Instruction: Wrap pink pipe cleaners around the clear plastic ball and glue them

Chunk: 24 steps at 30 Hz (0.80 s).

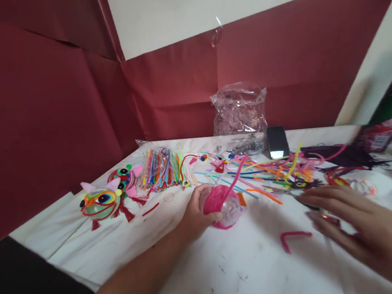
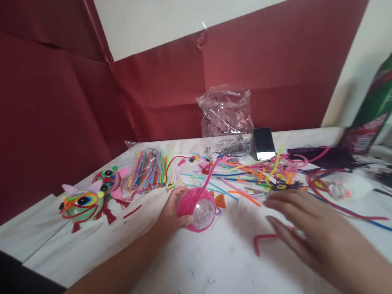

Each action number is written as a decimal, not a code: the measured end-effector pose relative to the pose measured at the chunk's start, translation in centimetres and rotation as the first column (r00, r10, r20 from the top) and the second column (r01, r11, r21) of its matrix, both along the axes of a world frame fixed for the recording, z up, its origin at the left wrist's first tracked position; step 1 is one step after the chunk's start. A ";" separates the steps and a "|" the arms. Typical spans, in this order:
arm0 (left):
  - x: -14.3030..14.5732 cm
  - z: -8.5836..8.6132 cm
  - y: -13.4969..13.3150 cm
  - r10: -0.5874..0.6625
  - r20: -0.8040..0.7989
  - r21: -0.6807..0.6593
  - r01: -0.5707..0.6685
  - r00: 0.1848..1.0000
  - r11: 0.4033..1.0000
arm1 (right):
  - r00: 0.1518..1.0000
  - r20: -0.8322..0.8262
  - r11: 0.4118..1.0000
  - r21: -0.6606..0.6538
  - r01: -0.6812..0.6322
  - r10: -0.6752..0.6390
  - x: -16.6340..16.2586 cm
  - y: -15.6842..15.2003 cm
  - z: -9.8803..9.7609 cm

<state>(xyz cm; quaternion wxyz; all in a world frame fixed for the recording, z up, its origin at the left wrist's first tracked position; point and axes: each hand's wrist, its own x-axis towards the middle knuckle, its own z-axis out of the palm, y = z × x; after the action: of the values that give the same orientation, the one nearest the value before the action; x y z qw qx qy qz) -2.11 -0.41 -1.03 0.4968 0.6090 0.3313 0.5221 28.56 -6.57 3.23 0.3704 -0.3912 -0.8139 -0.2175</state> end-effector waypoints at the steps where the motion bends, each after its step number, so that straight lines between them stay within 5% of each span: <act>1: 0.1 -0.1 -0.2 -0.010 -0.026 0.014 0.011 1.000 1.000 | 0.994 0.067 0.996 0.034 -0.084 0.082 -2.2 0.2 0.9; 7: 0.2 0.3 -1.1 -0.042 -0.088 0.060 0.047 0.995 0.997 | 0.975 0.150 0.981 0.077 -0.179 0.166 -9.6 2.9 2.0; 12: 0.2 0.4 -0.7 -0.020 -0.112 0.039 0.024 0.994 0.999 | 0.967 0.018 0.963 -0.097 -0.252 0.255 -9.2 3.4 -0.3; 18: 0.2 0.4 -0.4 -0.081 -0.102 0.029 0.085 0.991 0.996 | 0.931 -0.325 0.882 -0.374 -0.289 0.167 -9.8 2.7 -2.2; 24: 0.7 0.4 -0.8 -0.085 -0.124 0.036 0.090 0.989 0.995 | 0.921 -0.381 0.879 -0.405 -0.251 0.087 -10.2 2.8 -2.1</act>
<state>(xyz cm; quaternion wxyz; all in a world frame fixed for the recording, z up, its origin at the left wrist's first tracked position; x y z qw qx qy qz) -1.43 -1.22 -0.59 0.4851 0.6639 0.3230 0.4685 18.32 -3.81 1.12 0.4277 -0.4243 -0.7939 0.0821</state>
